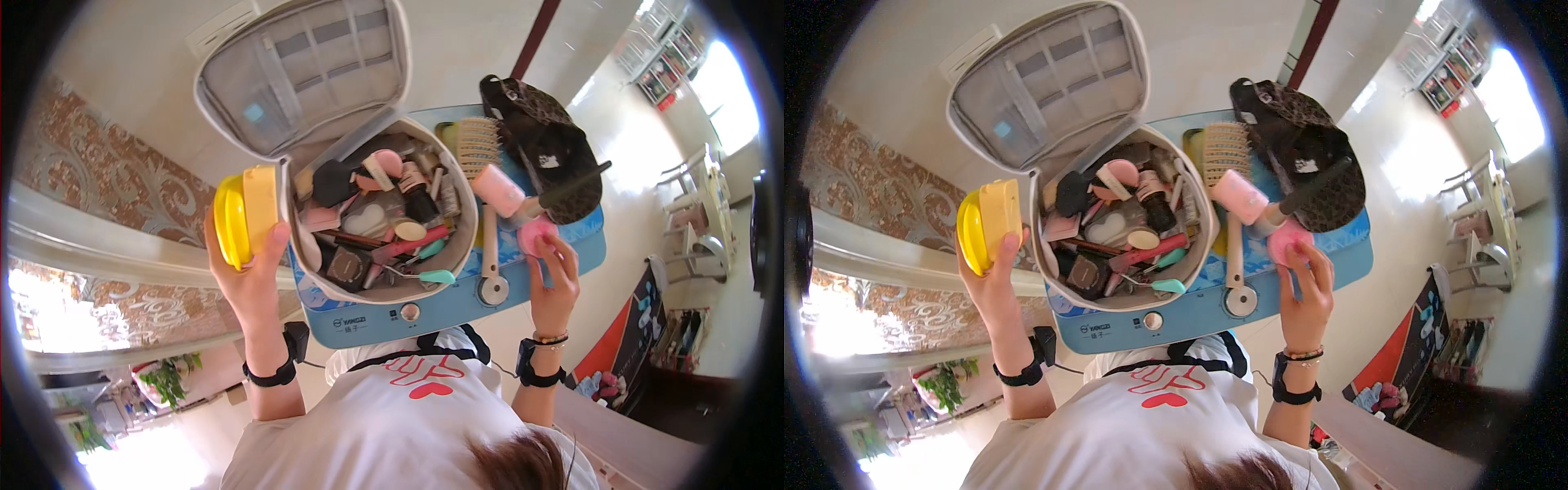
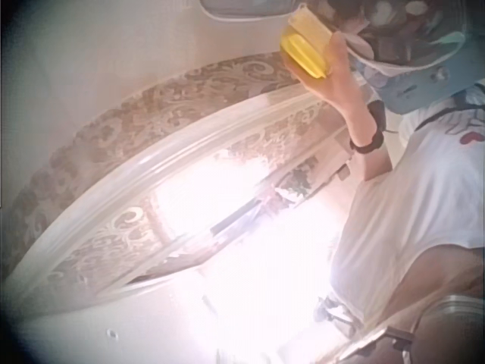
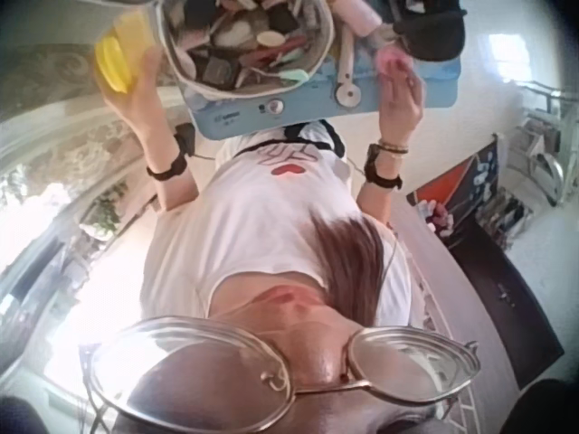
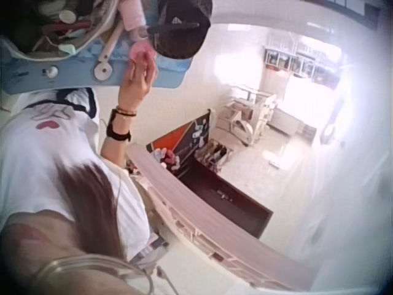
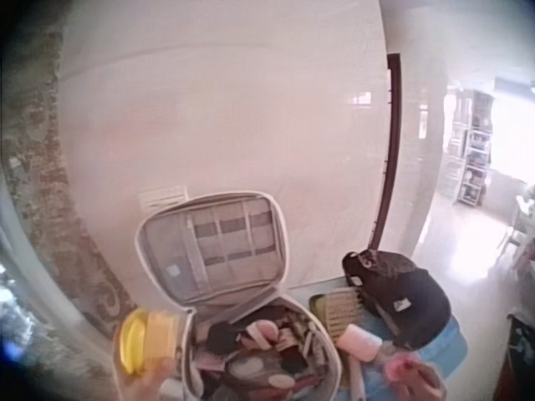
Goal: The person opens a small case, picks up a compact to check its contents, and then puts it back before organizing other makeup items and walking to a different room with a bowl.
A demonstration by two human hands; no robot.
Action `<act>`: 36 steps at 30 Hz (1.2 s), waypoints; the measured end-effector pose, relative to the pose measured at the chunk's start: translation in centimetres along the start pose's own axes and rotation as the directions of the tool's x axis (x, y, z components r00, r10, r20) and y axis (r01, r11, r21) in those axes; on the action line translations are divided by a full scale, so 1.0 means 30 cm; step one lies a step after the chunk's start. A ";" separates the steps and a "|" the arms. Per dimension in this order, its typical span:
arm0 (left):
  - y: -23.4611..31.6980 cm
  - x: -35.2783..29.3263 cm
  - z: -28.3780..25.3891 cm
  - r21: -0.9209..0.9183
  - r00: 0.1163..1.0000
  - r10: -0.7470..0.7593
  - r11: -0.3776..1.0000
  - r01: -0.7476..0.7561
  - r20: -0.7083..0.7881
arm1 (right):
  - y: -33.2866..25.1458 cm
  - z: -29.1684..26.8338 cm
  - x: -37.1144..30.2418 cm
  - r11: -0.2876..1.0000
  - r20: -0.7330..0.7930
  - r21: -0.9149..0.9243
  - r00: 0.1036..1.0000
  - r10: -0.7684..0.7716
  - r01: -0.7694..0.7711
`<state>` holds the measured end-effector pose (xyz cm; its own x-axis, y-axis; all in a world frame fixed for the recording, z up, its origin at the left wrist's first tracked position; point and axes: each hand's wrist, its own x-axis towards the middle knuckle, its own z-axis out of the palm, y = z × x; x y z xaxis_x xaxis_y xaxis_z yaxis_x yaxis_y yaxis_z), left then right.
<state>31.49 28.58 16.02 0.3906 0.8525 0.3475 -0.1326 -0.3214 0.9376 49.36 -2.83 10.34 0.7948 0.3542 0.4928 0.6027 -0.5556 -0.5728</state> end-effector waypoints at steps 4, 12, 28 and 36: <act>-0.005 0.001 -0.020 0.023 0.998 0.028 0.999 -0.027 -0.056 | -0.033 -0.005 0.028 0.992 0.029 -0.062 0.994 -0.104 0.106; 0.006 0.017 -0.054 0.015 0.992 0.016 1.000 -0.014 -0.122 | -0.141 -0.037 0.019 1.000 -0.161 -0.001 0.987 -0.010 0.009; 0.012 -0.013 -0.066 -0.120 0.999 -0.035 0.992 0.034 -0.007 | -0.410 0.170 0.253 0.820 0.380 -0.198 0.813 -0.441 0.537; 0.004 -0.063 -0.106 -0.064 0.998 -0.027 0.997 0.031 0.059 | -0.396 0.250 0.316 0.638 0.602 -0.473 0.752 -0.269 0.607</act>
<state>27.84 28.23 15.52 0.4469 0.8350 0.3209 -0.1791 -0.2680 0.9466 50.27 12.78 16.90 0.4782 0.8685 0.1301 0.8337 -0.4956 0.2438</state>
